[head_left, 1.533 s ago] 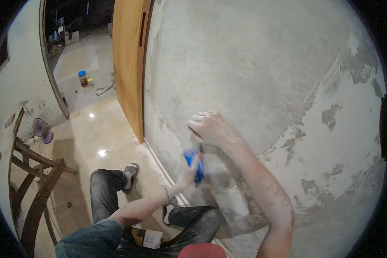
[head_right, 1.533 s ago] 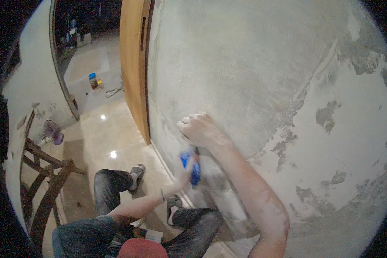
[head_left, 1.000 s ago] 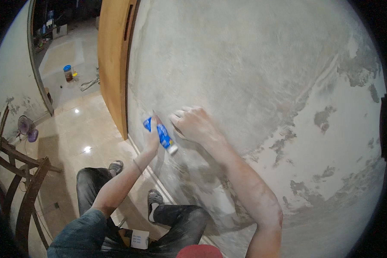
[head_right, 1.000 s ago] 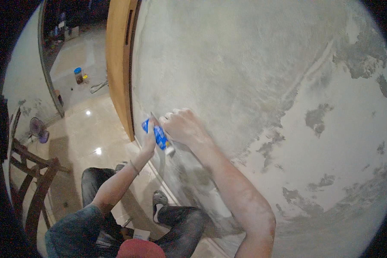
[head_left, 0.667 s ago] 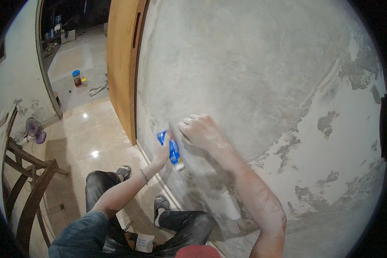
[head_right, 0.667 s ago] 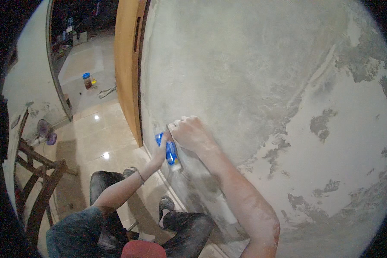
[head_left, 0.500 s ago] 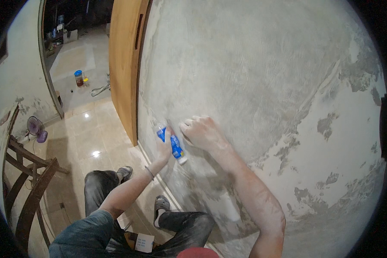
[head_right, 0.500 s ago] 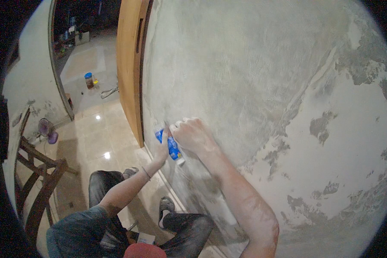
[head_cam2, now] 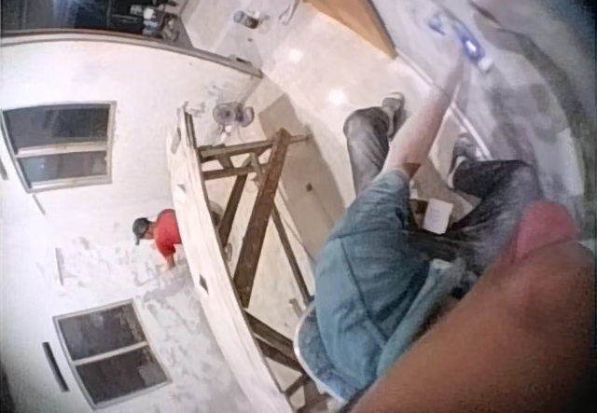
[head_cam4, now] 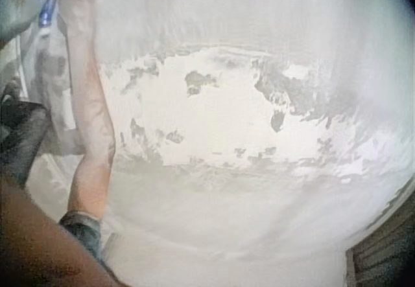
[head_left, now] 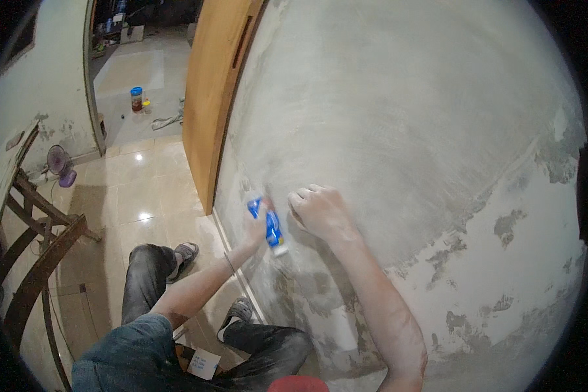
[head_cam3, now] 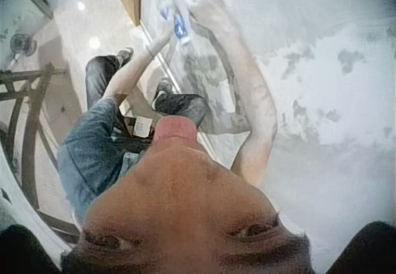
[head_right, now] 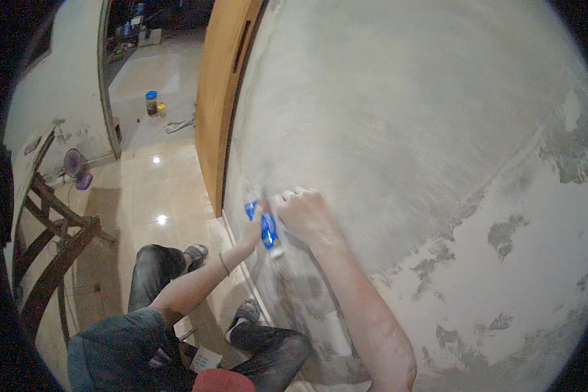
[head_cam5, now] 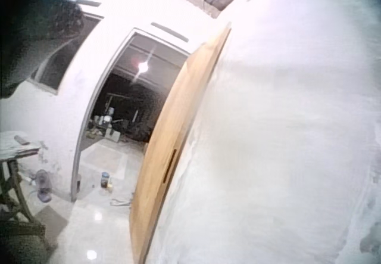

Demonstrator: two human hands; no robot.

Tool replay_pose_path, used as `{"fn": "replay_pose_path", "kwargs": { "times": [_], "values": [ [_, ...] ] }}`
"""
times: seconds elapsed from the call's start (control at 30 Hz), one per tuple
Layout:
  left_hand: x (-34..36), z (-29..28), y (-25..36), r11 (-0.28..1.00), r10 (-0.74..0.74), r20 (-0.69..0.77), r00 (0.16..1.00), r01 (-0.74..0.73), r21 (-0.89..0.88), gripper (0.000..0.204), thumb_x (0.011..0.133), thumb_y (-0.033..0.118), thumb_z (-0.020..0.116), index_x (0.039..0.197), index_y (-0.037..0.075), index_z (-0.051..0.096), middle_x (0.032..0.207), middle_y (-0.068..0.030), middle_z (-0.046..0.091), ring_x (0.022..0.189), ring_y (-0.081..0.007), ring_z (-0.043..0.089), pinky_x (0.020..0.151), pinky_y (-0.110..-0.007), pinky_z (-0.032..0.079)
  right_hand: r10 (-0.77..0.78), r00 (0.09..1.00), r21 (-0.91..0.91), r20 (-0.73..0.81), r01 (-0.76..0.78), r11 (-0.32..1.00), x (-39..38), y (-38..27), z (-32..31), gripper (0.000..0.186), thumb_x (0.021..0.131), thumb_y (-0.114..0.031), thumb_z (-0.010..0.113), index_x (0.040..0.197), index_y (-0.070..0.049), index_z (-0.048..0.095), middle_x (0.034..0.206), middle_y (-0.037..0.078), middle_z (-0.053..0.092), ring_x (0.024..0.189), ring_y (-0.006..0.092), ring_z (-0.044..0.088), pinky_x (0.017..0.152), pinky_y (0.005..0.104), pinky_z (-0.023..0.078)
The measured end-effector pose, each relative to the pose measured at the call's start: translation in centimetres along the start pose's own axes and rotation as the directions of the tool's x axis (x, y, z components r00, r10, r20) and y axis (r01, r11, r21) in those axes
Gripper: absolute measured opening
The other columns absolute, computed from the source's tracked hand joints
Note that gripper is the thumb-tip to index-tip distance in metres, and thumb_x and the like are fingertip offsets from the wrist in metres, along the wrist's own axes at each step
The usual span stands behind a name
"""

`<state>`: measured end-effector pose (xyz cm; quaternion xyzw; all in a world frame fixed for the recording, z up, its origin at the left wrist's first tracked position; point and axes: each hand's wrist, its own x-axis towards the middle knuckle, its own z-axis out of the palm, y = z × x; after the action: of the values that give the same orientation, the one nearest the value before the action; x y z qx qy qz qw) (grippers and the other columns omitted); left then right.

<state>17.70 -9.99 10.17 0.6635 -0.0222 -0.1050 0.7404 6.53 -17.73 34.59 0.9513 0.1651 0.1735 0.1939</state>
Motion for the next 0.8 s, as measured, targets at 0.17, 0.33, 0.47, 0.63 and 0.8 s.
{"fn": "replay_pose_path", "kwargs": {
  "times": [0.17,0.33,0.47,0.63,0.8],
  "values": [
    [-9.1,0.2,-1.7,0.987,0.133,0.167,0.977,-0.146,0.068,0.066,0.094,0.05,0.06,0.129,-0.004,0.046,0.109,-0.0203,0.066,0.096,-0.0311,0.066,0.083,-0.041,0.053,0.03,1.0,-0.029,-0.008,-0.031,0.999,-0.2,0.5,0.7,0.006,0.081,-0.018,0.064,0.081,-0.012,0.062,0.08,0.004,0.067,0.081,0.0235,0.068,0.069,0.0392,0.054],
    [-2.9,-0.1,2.4,0.99,-0.026,-0.056,0.998,0.018,-0.142,0.066,0.094,0.051,0.06,0.128,-0.002,0.044,0.107,-0.0225,0.065,0.096,-0.0329,0.067,0.082,-0.043,0.052,0.068,0.966,-0.031,0.251,-0.063,0.998,0.9,0.2,-0.5,0.014,0.086,-0.024,0.06,0.083,-0.011,0.063,0.08,0.009,0.069,0.081,0.0265,0.069,0.072,0.0422,0.054],
    [-7.3,-0.3,1.4,0.989,-0.108,0.046,0.993,0.103,0.105,0.062,0.095,0.046,0.06,0.126,-0.006,0.049,0.102,-0.0182,0.065,0.092,-0.0265,0.065,0.083,-0.04,0.052,0.079,0.929,0.024,0.362,-0.094,0.995,2.1,0.2,-0.9,0.021,0.089,-0.03,0.058,0.091,-0.011,0.067,0.085,0.009,0.071,0.083,0.0295,0.069,0.077,0.0433,0.054],
    [-5.0,-1.1,-4.4,0.968,0.047,0.188,0.981,-0.092,0.235,0.082,0.092,0.058,0.055,0.137,-0.007,0.035,0.113,-0.0302,0.063,0.105,-0.0412,0.065,0.091,-0.047,0.049,0.033,0.892,0.162,0.451,-0.119,0.98,6.7,0.8,0.7,0.026,0.092,-0.033,0.057,0.104,-0.013,0.07,0.092,0.01,0.073,0.088,0.03,0.069,0.08,0.0426,0.054],
    [0.0,-1.5,0.7,0.988,-0.093,-0.076,0.993,0.101,0.116,0.085,0.092,0.058,0.056,0.135,-0.012,0.034,0.11,-0.0295,0.064,0.104,-0.0441,0.064,0.095,-0.047,0.047,0.055,0.911,0.231,0.409,-0.161,0.96,10.5,1.6,0.1,0.025,0.093,-0.031,0.057,0.1,-0.011,0.069,0.092,0.012,0.072,0.088,0.0301,0.069,0.079,0.0428,0.054]
  ]
}}
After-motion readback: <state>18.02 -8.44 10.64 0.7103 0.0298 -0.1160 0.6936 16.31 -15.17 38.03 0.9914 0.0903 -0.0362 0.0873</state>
